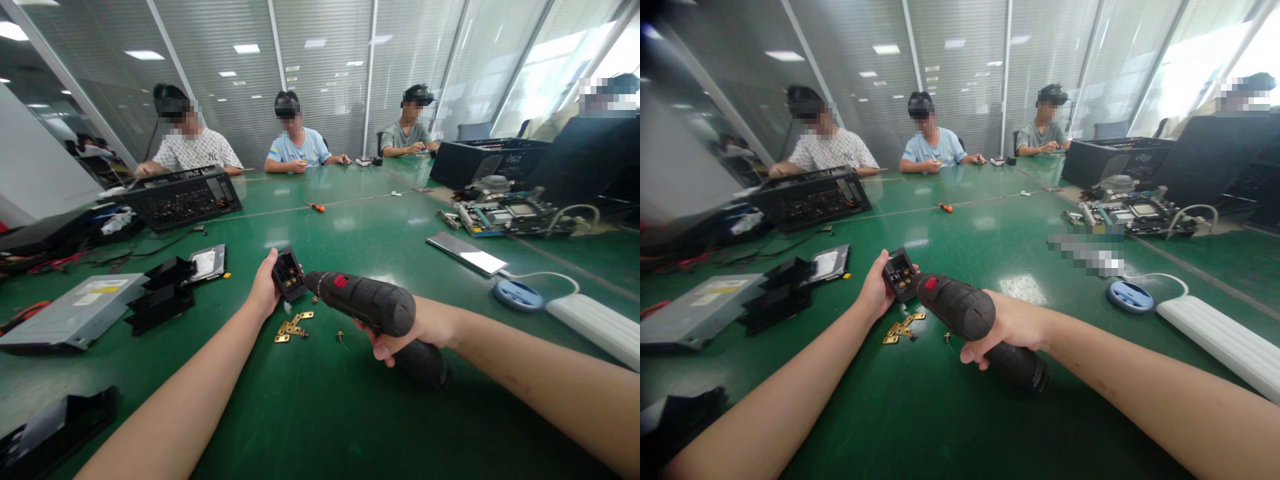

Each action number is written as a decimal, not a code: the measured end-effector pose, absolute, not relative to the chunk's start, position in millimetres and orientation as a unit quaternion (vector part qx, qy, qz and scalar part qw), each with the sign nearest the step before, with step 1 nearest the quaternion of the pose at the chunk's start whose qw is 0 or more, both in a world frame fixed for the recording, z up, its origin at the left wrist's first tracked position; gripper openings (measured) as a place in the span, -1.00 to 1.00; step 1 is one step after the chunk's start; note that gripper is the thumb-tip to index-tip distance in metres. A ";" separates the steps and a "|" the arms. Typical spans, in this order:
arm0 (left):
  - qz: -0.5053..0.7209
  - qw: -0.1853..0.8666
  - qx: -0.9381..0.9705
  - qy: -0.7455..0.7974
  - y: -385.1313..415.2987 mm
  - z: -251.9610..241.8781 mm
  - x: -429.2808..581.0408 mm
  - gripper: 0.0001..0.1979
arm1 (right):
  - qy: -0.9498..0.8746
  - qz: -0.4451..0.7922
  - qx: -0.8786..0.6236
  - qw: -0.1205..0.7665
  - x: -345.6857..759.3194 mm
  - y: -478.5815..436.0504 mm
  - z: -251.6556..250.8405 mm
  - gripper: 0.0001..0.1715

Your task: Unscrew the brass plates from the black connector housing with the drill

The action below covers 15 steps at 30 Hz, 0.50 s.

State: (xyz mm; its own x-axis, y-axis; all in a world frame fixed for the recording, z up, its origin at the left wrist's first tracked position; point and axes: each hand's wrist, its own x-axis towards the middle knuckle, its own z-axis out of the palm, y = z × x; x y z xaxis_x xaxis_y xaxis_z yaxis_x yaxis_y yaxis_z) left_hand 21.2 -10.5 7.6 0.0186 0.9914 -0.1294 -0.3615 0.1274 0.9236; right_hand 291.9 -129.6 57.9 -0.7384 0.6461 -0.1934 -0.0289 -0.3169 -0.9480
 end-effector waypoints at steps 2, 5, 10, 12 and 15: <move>0.552 0.611 0.367 0.431 -10.3 7.0 21.1 -0.53 | -0.535 0.758 -0.298 0.225 292.2 -130.3 57.8 -0.10; 0.553 0.611 0.368 0.431 -10.4 6.5 20.6 -0.53 | -0.525 0.759 -0.313 0.226 293.9 -130.8 56.6 -0.11; 0.551 0.614 0.361 0.436 -11.4 6.5 19.2 -0.53 | -0.523 0.754 -0.327 0.225 295.0 -129.9 55.7 -0.33; 0.549 0.614 0.363 0.436 -11.4 6.5 18.9 -0.55 | -0.522 0.756 -0.327 0.222 295.0 -129.6 55.8 -0.36; 0.544 0.614 0.371 0.436 -11.0 6.6 18.7 -0.56 | -0.519 0.761 -0.329 0.209 294.8 -129.6 56.7 -0.32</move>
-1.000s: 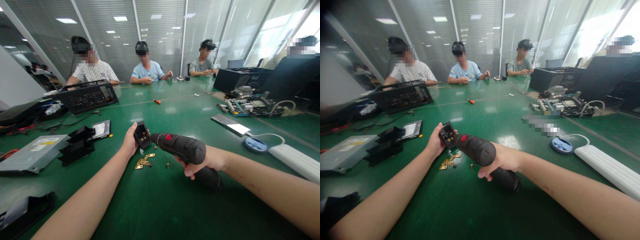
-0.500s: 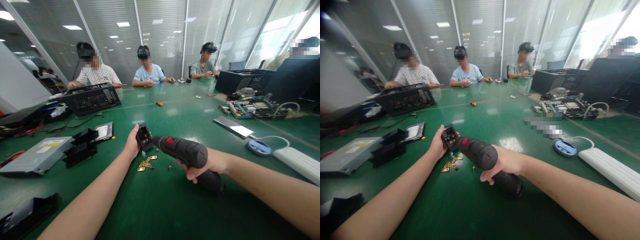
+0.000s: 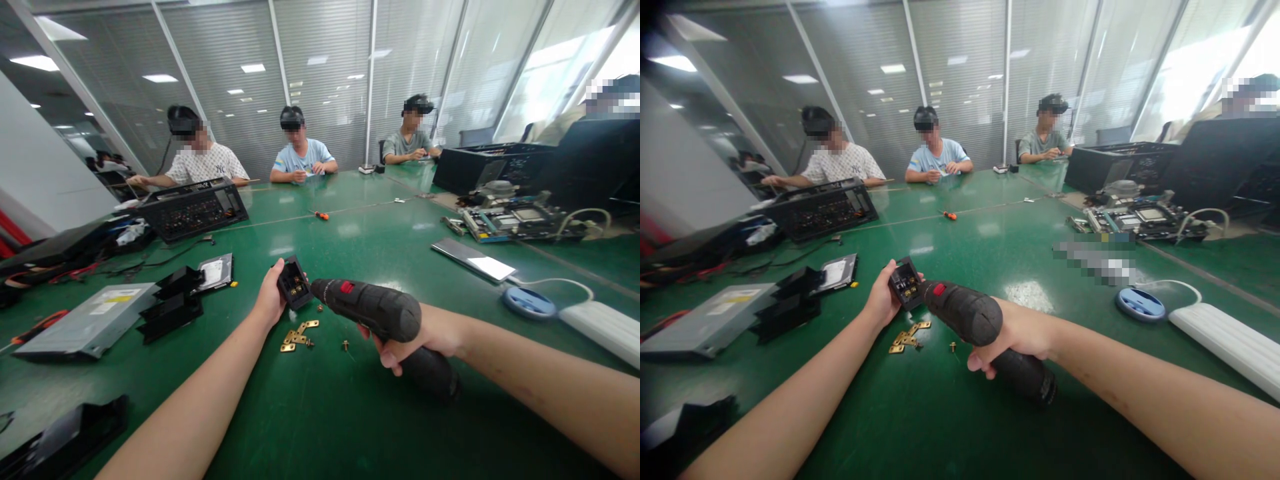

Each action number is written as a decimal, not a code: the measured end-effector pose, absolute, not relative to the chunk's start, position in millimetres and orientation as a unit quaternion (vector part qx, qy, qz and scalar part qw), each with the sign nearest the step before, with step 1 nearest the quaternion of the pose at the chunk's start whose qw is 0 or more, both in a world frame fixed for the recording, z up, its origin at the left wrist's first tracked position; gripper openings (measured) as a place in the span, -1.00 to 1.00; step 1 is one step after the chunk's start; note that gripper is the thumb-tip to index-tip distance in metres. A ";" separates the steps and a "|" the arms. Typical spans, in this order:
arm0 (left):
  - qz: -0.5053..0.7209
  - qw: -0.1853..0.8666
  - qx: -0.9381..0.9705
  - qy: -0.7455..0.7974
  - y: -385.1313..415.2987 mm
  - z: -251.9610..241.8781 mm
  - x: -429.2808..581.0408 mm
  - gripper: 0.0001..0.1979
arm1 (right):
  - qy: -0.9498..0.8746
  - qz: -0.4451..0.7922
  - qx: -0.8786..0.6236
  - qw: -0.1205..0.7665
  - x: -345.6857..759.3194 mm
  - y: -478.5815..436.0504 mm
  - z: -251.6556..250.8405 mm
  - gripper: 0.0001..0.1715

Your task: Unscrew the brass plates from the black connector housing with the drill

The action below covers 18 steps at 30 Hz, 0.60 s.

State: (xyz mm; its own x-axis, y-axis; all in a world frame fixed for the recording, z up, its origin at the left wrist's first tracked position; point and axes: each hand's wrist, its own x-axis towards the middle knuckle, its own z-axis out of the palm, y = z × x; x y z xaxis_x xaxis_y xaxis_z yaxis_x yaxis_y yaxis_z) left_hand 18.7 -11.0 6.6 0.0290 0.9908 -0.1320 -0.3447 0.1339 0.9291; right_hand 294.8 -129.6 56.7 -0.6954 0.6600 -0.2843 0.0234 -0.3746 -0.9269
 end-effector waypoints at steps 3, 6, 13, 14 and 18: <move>0.546 0.611 0.373 0.437 -10.6 6.6 18.7 -0.56 | -0.521 0.757 -0.331 0.216 294.2 -129.8 57.9 -0.32; 0.547 0.611 0.373 0.434 -10.5 6.2 18.4 -0.55 | -0.509 0.761 -0.332 0.227 293.8 -129.5 57.0 -0.38; 0.547 0.611 0.376 0.431 -10.3 5.0 17.7 -0.54 | -0.492 0.776 -0.326 0.221 294.9 -126.5 52.1 -0.40; 0.547 0.611 0.376 0.431 -10.2 4.8 17.7 -0.54 | -0.492 0.777 -0.323 0.220 295.1 -126.2 52.1 -0.40; 0.549 0.609 0.377 0.431 -9.9 4.2 17.4 -0.53 | -0.498 0.773 -0.321 0.228 294.9 -126.4 52.6 -0.42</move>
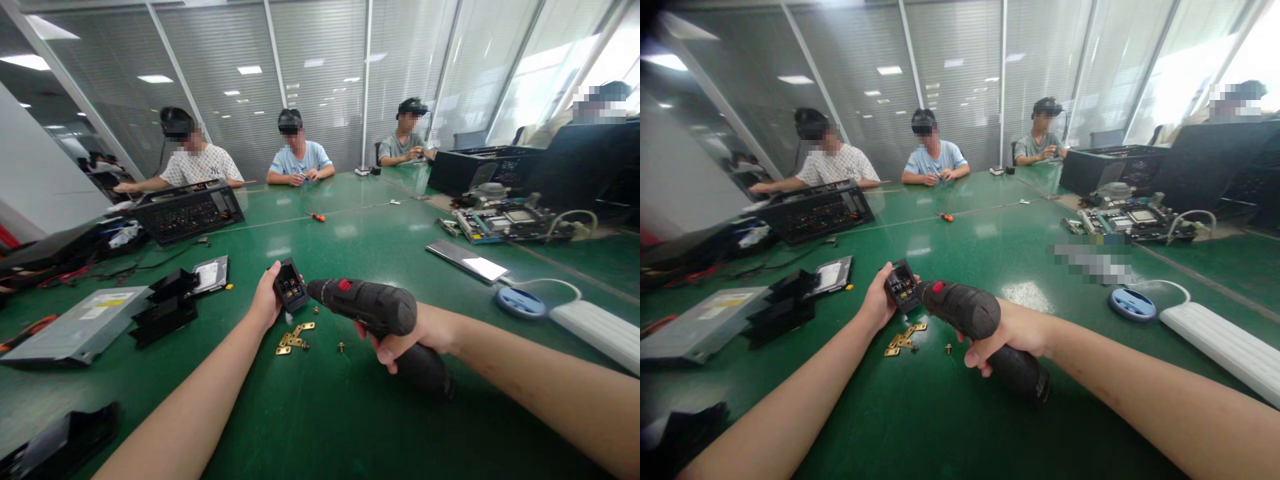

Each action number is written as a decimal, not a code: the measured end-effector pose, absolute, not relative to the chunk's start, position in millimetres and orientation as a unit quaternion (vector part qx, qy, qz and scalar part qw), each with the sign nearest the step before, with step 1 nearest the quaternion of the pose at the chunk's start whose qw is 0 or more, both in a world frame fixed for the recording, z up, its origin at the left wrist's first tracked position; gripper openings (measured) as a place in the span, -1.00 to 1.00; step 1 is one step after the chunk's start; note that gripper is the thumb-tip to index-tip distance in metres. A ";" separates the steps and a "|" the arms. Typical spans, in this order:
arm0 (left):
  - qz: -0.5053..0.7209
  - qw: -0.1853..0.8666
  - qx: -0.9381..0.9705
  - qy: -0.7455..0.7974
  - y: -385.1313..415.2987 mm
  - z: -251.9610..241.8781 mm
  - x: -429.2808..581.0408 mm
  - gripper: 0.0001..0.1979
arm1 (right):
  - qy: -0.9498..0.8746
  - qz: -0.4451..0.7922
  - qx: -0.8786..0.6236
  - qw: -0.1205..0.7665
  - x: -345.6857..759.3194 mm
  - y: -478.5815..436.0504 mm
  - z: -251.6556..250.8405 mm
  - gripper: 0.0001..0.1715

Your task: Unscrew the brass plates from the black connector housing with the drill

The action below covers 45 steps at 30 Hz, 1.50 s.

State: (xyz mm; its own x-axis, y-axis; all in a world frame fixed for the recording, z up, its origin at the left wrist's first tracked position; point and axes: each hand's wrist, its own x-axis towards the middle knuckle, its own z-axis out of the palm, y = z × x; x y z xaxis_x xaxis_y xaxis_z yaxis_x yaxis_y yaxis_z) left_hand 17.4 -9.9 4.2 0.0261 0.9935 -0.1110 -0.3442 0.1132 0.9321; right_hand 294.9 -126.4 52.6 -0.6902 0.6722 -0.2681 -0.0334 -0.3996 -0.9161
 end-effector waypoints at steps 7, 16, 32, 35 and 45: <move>0.547 0.612 0.380 0.427 -10.4 5.1 16.1 -0.52 | -0.489 0.775 -0.331 0.226 293.4 -127.5 50.9 -0.39; 0.545 0.610 0.378 0.433 -6.9 2.9 15.8 -0.47 | -0.505 0.763 -0.341 0.216 293.7 -127.2 51.5 -0.39; 0.552 0.579 0.398 0.450 -6.0 -1.0 17.0 -0.49 | -0.507 0.758 -0.334 0.238 299.3 -122.0 40.3 -0.36; 0.553 0.566 0.410 0.453 -6.2 -3.2 16.6 -0.54 | -0.508 0.754 -0.341 0.240 296.9 -123.6 42.5 -0.37; 0.560 0.535 0.445 0.449 -2.0 -8.8 16.6 -0.58 | -0.551 0.730 -0.348 0.205 287.0 -133.6 51.2 -0.51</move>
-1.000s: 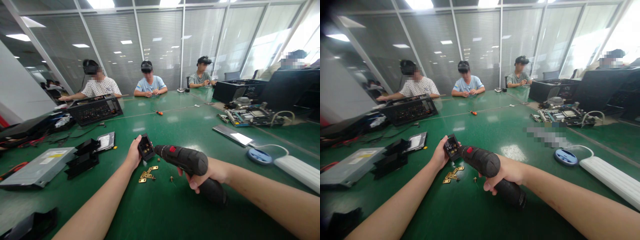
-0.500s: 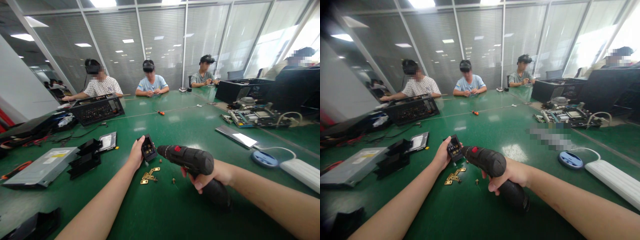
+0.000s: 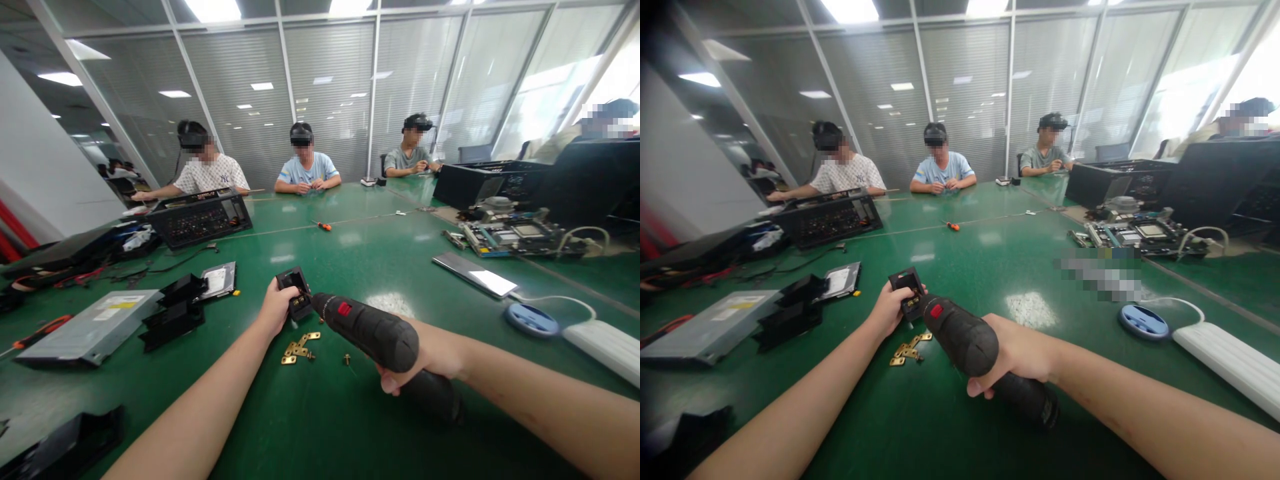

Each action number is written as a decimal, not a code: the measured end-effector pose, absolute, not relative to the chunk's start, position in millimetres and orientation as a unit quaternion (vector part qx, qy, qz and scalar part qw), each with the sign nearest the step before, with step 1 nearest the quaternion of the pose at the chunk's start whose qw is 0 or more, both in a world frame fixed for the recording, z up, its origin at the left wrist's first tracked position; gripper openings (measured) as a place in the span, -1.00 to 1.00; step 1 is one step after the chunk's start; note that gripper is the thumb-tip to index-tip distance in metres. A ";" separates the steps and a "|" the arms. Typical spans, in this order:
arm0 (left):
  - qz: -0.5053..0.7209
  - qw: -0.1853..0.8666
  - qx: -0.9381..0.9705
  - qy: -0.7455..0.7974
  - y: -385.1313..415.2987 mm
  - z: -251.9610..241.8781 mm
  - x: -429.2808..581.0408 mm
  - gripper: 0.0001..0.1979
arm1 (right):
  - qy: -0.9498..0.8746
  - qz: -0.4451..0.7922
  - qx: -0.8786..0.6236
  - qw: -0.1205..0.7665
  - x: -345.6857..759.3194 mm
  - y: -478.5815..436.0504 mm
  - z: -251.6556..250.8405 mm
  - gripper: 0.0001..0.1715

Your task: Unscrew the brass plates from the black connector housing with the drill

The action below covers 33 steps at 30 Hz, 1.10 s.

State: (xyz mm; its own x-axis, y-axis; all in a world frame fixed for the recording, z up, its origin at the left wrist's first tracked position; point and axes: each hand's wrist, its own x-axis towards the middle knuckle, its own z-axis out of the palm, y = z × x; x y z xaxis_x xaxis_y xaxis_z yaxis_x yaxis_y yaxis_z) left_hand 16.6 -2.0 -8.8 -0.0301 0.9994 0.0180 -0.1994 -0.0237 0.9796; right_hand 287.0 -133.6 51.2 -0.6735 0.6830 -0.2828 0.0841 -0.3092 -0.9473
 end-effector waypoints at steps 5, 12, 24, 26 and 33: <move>0.560 0.534 0.445 0.450 -2.8 -7.5 17.2 -0.57 | -0.565 0.726 -0.334 0.207 285.4 -134.1 53.6 -0.55; 0.552 0.530 0.456 0.455 -4.7 -3.2 18.0 -0.59 | -0.557 0.736 -0.324 0.209 284.1 -134.5 55.7 -0.57; 0.549 0.514 0.468 0.463 -4.0 -1.6 18.4 -0.61 | -0.535 0.752 -0.313 0.225 293.5 -128.6 51.6 -0.43; 0.548 0.516 0.467 0.463 -4.5 -0.7 18.3 -0.61 | -0.543 0.750 -0.310 0.215 291.7 -129.5 53.3 -0.49; 0.553 0.512 0.466 0.463 -5.2 -0.7 19.2 -0.58 | -0.573 0.727 -0.314 0.211 288.8 -132.1 56.4 -0.60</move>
State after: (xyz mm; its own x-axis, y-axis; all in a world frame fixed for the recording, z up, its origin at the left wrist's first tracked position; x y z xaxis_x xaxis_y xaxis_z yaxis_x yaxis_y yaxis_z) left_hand 19.2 -5.2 -0.7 -0.0414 0.9983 0.0417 -0.1352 -0.0470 0.9897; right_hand 288.8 -132.1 56.4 -0.7138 0.6668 -0.2141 0.0532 -0.2531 -0.9660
